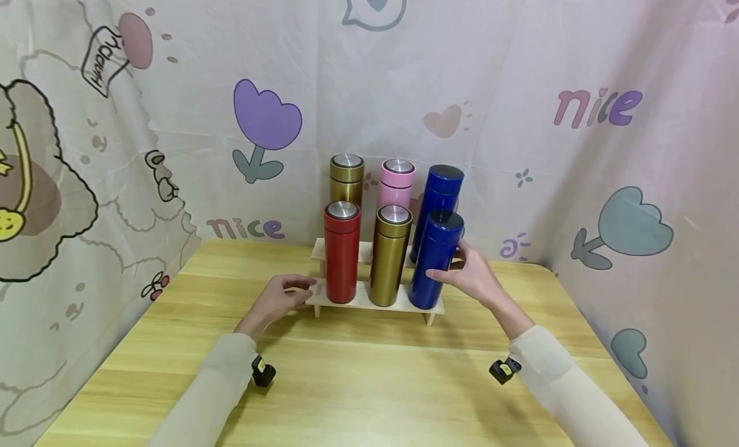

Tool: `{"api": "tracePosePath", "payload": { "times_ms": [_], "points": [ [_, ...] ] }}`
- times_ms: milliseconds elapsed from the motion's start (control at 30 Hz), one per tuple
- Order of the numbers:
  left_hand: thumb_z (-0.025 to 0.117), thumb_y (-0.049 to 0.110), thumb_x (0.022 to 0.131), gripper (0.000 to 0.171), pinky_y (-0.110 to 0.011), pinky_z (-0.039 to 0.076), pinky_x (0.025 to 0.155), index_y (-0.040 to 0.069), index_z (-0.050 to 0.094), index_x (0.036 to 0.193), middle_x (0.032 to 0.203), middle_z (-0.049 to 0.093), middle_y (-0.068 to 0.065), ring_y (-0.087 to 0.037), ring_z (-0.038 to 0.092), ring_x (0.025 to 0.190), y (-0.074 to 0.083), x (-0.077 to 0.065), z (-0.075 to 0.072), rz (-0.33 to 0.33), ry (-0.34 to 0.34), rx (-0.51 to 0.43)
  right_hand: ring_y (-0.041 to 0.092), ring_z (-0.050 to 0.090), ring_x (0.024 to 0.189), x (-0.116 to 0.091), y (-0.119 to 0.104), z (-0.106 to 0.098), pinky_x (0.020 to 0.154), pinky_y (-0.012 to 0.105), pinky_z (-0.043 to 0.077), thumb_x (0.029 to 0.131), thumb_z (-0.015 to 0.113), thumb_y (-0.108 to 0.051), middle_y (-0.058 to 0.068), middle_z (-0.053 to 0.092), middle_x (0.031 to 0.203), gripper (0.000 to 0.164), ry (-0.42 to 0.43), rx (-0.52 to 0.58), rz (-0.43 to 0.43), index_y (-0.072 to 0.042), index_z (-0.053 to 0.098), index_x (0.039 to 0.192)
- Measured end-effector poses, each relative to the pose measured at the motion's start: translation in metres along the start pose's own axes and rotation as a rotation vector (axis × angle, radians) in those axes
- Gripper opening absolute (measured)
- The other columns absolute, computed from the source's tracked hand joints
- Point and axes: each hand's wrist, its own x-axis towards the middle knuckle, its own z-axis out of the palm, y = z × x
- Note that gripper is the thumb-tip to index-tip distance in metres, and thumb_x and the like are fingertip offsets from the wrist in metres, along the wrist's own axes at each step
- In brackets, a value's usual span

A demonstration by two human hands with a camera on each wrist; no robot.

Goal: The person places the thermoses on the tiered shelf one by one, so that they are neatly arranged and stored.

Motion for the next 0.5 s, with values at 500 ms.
{"api": "tracePosePath", "payload": {
  "times_ms": [500],
  "points": [
    [0.066, 0.009, 0.099, 0.035, -0.034, 0.065, 0.086, -0.001, 0.066, 0.132, 0.137, 0.064, -0.024, -0.022, 0.073, 0.106, -0.0047, 0.0023, -0.0005, -0.009, 0.008, 0.019, 0.042, 0.064, 0.121, -0.0021, 0.0009, -0.0002, 0.093, 0.050, 0.061, 0.087, 0.083, -0.034, 0.026, 0.058, 0.143, 0.089, -0.005, -0.026, -0.027, -0.009, 0.035, 0.158]
  ]
}}
